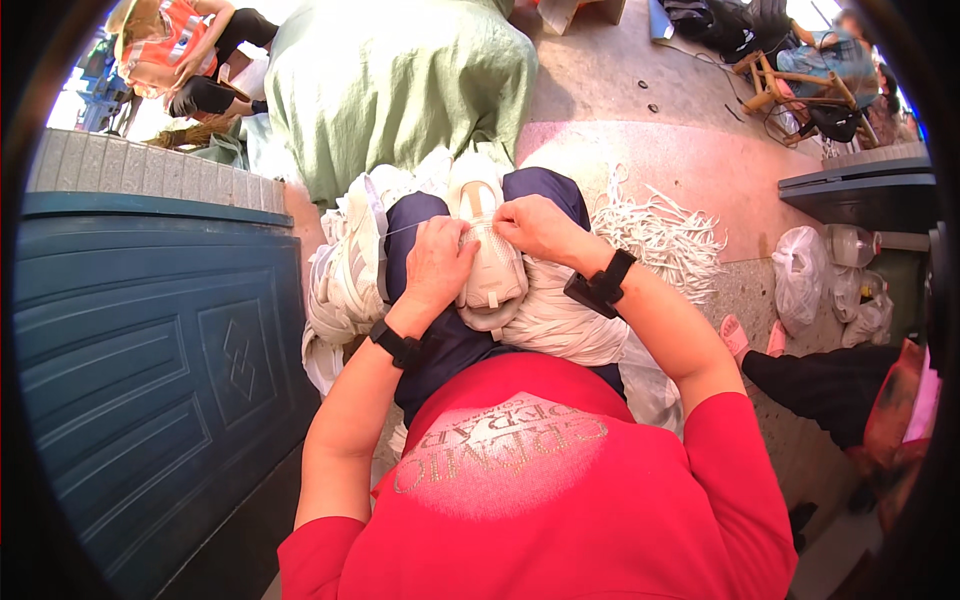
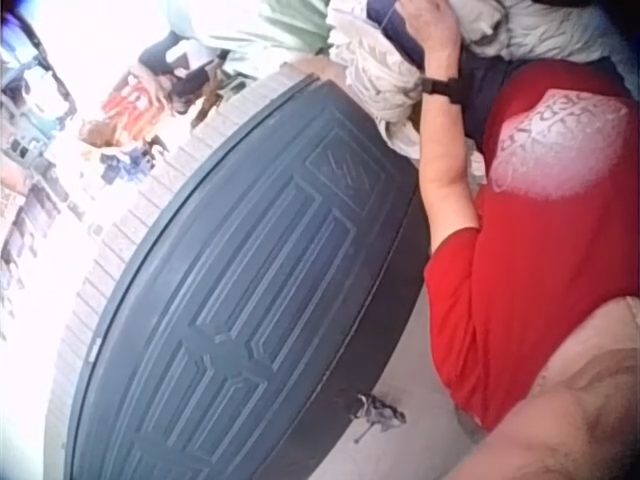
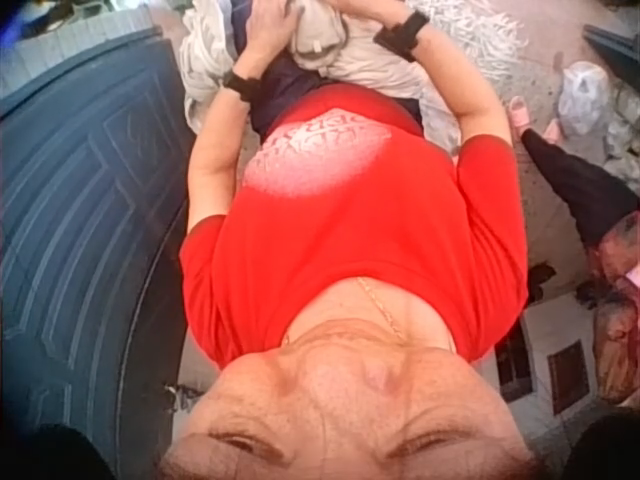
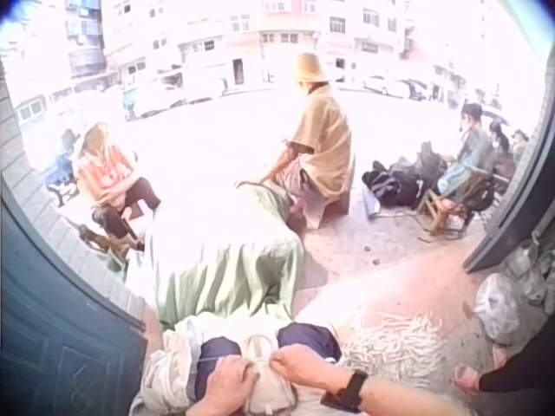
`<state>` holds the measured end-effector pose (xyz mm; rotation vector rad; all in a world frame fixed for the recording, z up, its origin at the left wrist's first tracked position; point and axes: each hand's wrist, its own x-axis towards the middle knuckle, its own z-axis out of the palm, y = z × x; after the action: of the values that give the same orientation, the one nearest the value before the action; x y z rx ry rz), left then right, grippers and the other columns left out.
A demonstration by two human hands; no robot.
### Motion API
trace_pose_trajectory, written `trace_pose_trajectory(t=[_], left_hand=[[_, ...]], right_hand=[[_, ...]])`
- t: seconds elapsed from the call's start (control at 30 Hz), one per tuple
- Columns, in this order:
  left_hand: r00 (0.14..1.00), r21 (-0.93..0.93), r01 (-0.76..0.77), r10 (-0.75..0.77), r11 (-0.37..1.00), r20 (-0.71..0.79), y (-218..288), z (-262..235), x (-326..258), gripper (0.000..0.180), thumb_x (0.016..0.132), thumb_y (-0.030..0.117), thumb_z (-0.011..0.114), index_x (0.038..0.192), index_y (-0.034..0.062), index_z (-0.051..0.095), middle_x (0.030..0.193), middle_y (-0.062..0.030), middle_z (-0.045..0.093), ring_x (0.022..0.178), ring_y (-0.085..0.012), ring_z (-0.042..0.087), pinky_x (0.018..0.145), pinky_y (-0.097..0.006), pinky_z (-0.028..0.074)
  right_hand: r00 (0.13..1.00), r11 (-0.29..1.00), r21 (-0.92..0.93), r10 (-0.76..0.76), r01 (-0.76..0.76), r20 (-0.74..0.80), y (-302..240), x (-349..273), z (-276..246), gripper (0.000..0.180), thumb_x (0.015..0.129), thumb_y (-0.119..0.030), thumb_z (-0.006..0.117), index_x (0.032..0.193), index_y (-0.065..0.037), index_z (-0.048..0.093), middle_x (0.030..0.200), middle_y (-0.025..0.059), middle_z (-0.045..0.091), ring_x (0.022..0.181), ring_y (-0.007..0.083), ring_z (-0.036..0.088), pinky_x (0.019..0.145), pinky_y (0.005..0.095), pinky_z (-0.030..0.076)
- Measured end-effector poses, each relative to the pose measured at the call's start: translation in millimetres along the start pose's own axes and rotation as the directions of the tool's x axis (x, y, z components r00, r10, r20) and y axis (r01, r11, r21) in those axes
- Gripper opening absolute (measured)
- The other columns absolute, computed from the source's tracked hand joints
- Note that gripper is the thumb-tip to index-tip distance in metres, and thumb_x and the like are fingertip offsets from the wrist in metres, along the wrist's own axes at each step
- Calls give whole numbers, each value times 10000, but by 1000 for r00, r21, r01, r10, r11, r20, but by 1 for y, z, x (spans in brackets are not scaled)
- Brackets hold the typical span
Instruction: Tie laces on manufactured white shoes.
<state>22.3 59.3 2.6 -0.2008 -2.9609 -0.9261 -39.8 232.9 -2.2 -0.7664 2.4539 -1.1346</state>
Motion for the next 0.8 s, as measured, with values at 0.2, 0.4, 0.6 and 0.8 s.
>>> trace_pose_trajectory(t=[0.2, 0.4, 0.6, 0.8], left_hand=[[1000, 9, 5, -5, 1000, -5, 0, 2, -1, 232, 724, 171, 636, 907, 38, 586, 944, -99, 553, 929, -279, 515, 776, -354, 436], [1000, 8, 14, -14, 1000, -8, 0, 3, -1, 226, 725, 166, 634, 912, 47, 590, 950, -95, 557, 940, -273, 518, 782, -350, 436], [1000, -12, 30, -30, 999, -5, -1, 3, -2, 205, 739, 149, 609, 919, 52, 591, 949, -95, 561, 935, -269, 522, 784, -347, 434], [1000, -41, 23, -22, 999, 11, 2, 0, -1, 167, 766, 114, 564, 919, 51, 588, 942, -97, 562, 922, -272, 522, 773, -352, 433]], right_hand=[[1000, 972, -236, 7, -1, 22, -3, 8, 6, 200, 738, -138, 464, 732, 14, 594, 718, 218, 592, 730, 367, 586, 659, 433, 459], [979, 989, -120, 108, -88, 172, 11, 27, 11, 216, 756, -167, 493, 750, 27, 588, 689, 221, 578, 679, 346, 586, 615, 419, 445], [984, 983, 82, 157, -163, 83, 4, 16, 3, 144, 701, -146, 584, 725, -12, 632, 673, 179, 597, 649, 282, 597, 600, 354, 446], [982, 963, 207, 182, -170, -41, 9, 7, 7, 138, 680, -126, 609, 763, -18, 630, 687, 160, 607, 668, 283, 602, 612, 354, 452]])
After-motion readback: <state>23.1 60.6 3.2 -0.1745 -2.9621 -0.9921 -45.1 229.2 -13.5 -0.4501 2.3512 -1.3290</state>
